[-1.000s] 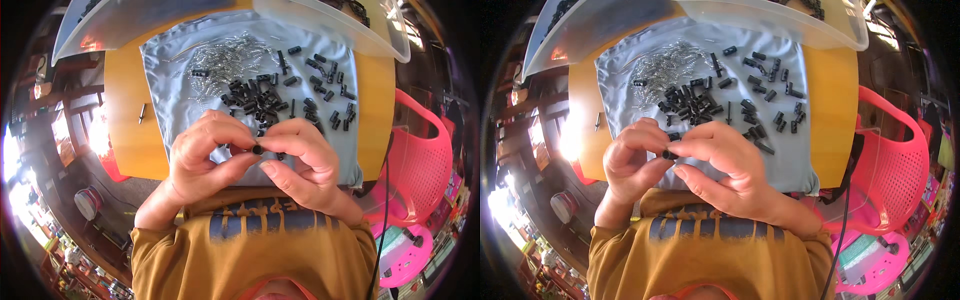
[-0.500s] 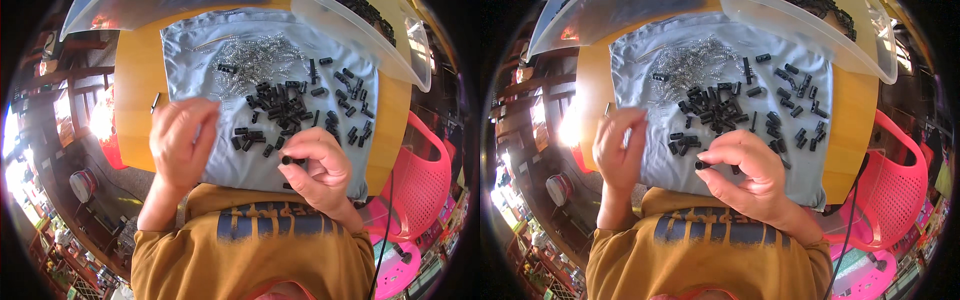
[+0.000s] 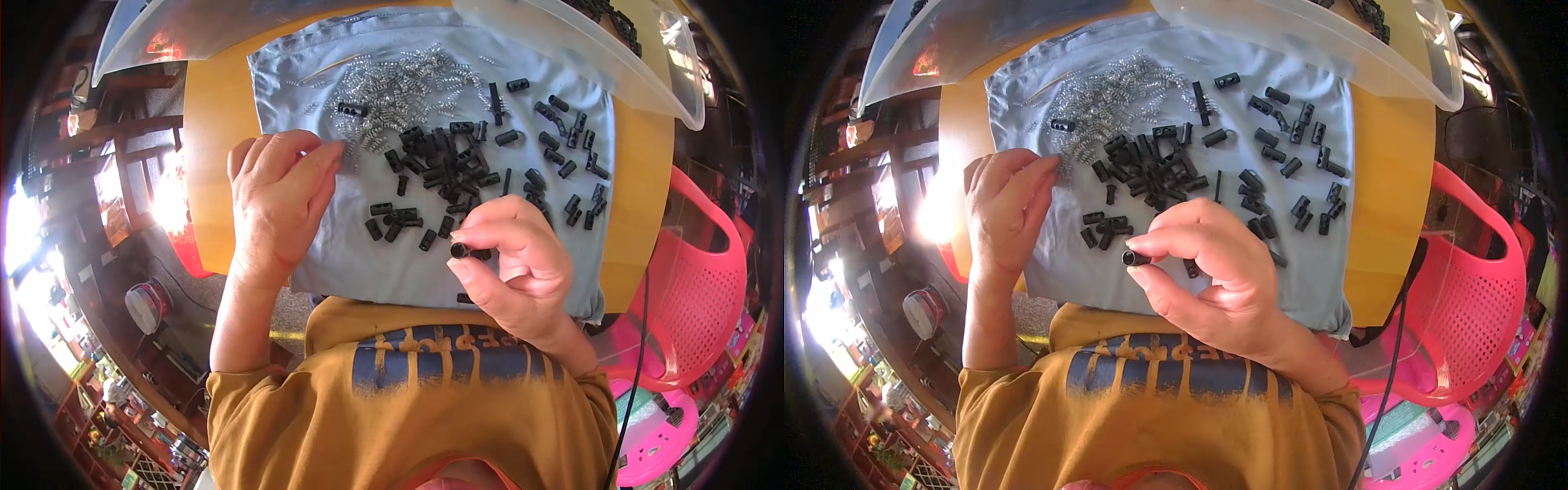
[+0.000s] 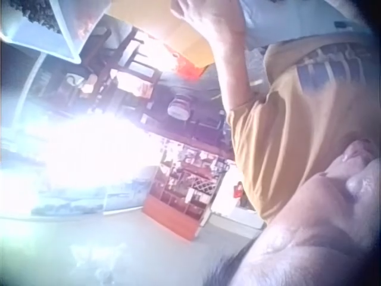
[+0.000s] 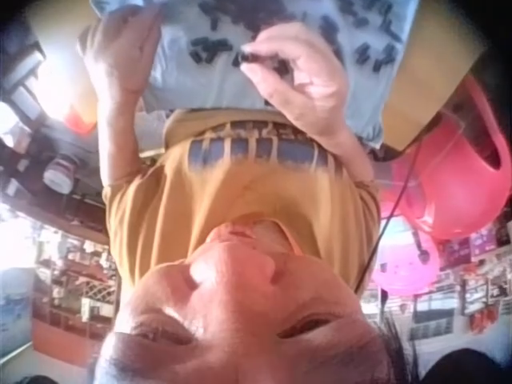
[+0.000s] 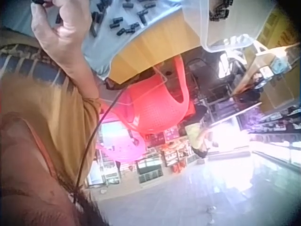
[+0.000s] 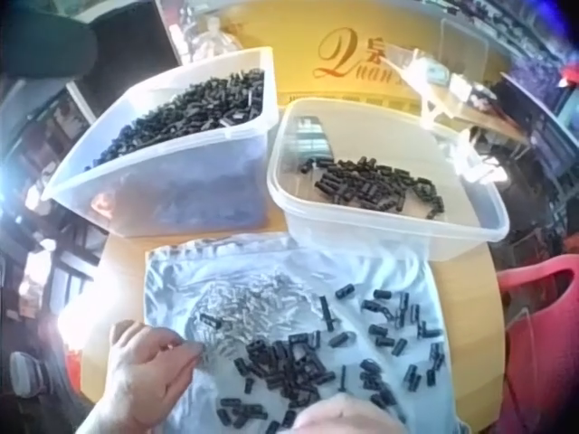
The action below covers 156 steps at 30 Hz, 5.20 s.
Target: The person assembles cord locks by hand, inserting a spring into a plastic housing and then pressing a plunger into the housing. They repeat this process for several cord locks, picking up components from the table and placing the finished items back down.
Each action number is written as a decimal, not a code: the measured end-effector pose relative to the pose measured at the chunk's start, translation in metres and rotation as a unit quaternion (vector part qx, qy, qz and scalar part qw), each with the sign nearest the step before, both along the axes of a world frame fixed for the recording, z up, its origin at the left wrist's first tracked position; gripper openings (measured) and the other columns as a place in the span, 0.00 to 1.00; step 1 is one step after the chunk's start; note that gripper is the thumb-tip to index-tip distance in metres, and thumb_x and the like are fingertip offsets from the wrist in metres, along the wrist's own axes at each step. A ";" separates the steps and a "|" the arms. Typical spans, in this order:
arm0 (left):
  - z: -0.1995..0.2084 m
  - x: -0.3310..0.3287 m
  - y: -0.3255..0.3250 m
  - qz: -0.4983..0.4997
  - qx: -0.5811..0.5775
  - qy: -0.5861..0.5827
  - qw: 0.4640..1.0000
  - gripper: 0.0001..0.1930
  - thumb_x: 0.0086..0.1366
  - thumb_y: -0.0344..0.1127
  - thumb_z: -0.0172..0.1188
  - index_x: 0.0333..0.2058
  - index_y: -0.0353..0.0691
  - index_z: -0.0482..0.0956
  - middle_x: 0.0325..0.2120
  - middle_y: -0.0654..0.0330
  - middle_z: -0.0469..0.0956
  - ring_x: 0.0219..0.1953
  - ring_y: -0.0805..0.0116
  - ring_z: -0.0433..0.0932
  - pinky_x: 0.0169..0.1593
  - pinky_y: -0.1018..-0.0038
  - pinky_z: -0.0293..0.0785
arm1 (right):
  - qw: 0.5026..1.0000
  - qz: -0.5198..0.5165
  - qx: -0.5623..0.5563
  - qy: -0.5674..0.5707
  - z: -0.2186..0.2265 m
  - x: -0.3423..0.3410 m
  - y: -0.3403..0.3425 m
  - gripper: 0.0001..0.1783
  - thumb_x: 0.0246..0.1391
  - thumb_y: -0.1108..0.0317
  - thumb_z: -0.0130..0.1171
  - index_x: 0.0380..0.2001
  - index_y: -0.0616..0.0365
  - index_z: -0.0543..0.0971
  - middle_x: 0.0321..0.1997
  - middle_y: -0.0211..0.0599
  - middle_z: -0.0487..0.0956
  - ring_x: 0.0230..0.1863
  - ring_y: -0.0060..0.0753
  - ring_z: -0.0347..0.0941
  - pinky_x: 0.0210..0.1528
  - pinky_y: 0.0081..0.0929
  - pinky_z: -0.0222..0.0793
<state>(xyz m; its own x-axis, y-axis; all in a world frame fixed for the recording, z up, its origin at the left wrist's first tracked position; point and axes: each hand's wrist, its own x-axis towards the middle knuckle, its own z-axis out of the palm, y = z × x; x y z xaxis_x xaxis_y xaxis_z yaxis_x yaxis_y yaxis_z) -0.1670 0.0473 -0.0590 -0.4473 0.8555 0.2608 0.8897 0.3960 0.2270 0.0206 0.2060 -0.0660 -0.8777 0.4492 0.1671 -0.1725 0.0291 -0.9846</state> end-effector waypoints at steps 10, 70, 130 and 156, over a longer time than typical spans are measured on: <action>-0.001 -0.002 0.002 -0.032 0.019 -0.026 0.999 0.10 0.49 0.29 0.65 0.34 0.44 0.82 0.30 0.64 0.76 0.34 0.63 0.75 0.43 0.67 0.67 | 1.000 -0.008 -0.021 0.016 -0.002 0.000 -0.001 0.15 0.43 0.83 0.64 0.37 0.62 0.79 0.34 0.37 0.76 0.31 0.26 0.72 0.33 0.21 0.67; 0.052 0.062 0.008 -0.109 0.083 -0.253 0.958 0.19 0.41 0.25 0.72 0.36 0.36 0.81 0.27 0.59 0.76 0.25 0.64 0.72 0.29 0.72 0.68 | 0.975 -0.051 0.200 0.088 0.000 0.000 -0.005 0.17 0.36 0.82 0.67 0.34 0.62 0.79 0.31 0.38 0.75 0.28 0.37 0.73 0.27 0.29 0.68; 0.027 0.047 0.019 -0.021 0.207 -0.791 0.576 0.08 0.59 0.25 0.59 0.38 0.34 0.81 0.34 0.62 0.79 0.34 0.81 0.73 0.39 0.83 0.69 | 0.998 0.005 0.050 0.031 0.001 0.004 -0.007 0.11 0.38 0.79 0.67 0.30 0.62 0.80 0.29 0.38 0.79 0.28 0.34 0.75 0.28 0.26 0.68; 0.026 0.049 0.027 -0.109 0.180 -0.601 0.771 0.08 0.54 0.30 0.65 0.32 0.32 0.81 0.30 0.56 0.76 0.34 0.68 0.72 0.39 0.75 0.67 | 0.999 0.014 -0.026 0.016 0.002 0.006 -0.005 0.09 0.42 0.79 0.66 0.30 0.62 0.80 0.28 0.36 0.78 0.27 0.27 0.73 0.29 0.22 0.67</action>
